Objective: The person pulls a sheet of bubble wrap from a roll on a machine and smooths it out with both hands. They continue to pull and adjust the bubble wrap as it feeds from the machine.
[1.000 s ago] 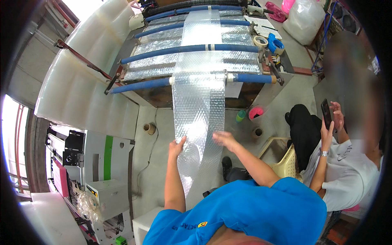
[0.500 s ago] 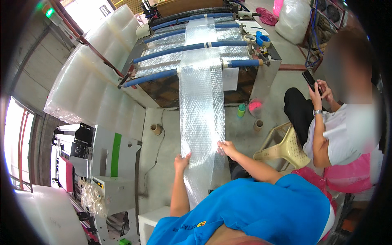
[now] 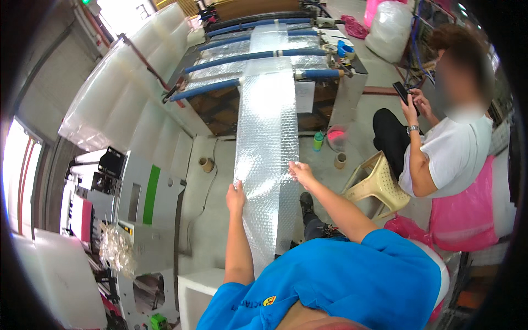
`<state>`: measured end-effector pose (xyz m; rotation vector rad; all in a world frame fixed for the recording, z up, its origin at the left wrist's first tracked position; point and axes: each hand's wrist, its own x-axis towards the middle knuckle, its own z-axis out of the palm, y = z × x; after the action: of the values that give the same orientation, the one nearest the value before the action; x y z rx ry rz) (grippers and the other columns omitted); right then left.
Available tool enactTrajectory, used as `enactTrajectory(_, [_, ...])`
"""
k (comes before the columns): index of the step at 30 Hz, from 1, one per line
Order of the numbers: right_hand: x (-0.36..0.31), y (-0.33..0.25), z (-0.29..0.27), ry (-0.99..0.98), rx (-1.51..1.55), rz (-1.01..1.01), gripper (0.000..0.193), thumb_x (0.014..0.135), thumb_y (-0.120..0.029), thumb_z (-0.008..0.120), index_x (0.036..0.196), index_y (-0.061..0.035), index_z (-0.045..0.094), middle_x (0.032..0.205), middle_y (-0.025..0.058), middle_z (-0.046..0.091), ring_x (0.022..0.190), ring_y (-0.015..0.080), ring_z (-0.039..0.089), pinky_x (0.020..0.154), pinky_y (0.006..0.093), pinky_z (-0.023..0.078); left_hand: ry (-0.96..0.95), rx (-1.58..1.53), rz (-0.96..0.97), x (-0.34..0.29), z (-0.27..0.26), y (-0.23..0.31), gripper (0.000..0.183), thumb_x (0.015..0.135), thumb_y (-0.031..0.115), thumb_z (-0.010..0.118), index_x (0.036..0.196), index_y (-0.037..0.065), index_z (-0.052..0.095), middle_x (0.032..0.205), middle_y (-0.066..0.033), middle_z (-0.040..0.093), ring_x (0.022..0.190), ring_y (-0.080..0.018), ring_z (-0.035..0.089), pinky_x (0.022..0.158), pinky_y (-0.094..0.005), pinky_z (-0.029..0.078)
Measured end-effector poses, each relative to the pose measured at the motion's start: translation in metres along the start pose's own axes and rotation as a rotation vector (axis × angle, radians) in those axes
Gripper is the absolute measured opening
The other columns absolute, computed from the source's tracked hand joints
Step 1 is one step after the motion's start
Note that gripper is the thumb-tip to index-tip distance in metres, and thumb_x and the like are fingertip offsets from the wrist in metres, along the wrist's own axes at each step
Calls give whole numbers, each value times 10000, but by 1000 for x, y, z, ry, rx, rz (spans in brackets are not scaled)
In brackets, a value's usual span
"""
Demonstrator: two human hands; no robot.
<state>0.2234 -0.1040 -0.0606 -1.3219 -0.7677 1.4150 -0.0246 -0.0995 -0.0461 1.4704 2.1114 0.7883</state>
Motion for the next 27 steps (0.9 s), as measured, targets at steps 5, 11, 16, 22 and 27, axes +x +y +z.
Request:
enactTrajectory(5, [6, 8, 7, 19, -72, 17, 270, 782, -311, 538, 798, -42, 543, 599, -5, 503, 469, 60, 434, 423, 204, 362, -118, -319, 58, 10, 15, -31, 505, 632, 298, 683, 936, -70, 519, 849, -162, 583, 782, -225, 554, 719, -312, 417])
enactTrajectory(11, [33, 50, -19, -10, -370, 1, 337, 733, -326, 587, 675, 6, 571, 576, 50, 545, 502, 109, 499, 477, 262, 407, -383, -128, -9, 18, 45, -53, 629, 660, 356, 647, 1068, -77, 444, 1055, -232, 482, 992, -266, 469, 851, -331, 344])
enactTrajectory(16, [56, 34, -41, 24, -318, 58, 278, 731, -277, 602, 715, 0, 598, 612, 50, 574, 538, 98, 513, 523, 245, 413, -552, -51, -102, 45, 60, -17, 544, 734, 371, 577, 1028, -69, 450, 702, -112, 546, 598, -181, 516, 540, -291, 429])
enactTrajectory(22, [112, -58, -9, 341, -365, 127, 278, 663, -161, 630, 880, 6, 583, 934, 115, 580, 866, 197, 537, 751, 268, 405, -455, -178, -154, 126, 105, -26, 573, 739, 369, 573, 1060, -79, 418, 638, -92, 534, 539, -158, 491, 490, -280, 418])
enactTrajectory(27, [50, -334, 23, -570, 700, -1039, 264, 814, -263, 479, 894, -23, 550, 911, 96, 554, 852, 143, 523, 769, 261, 400, -412, 37, -26, 175, 125, -6, 621, 731, 408, 554, 1070, -94, 420, 821, -186, 556, 748, -231, 537, 665, -328, 429])
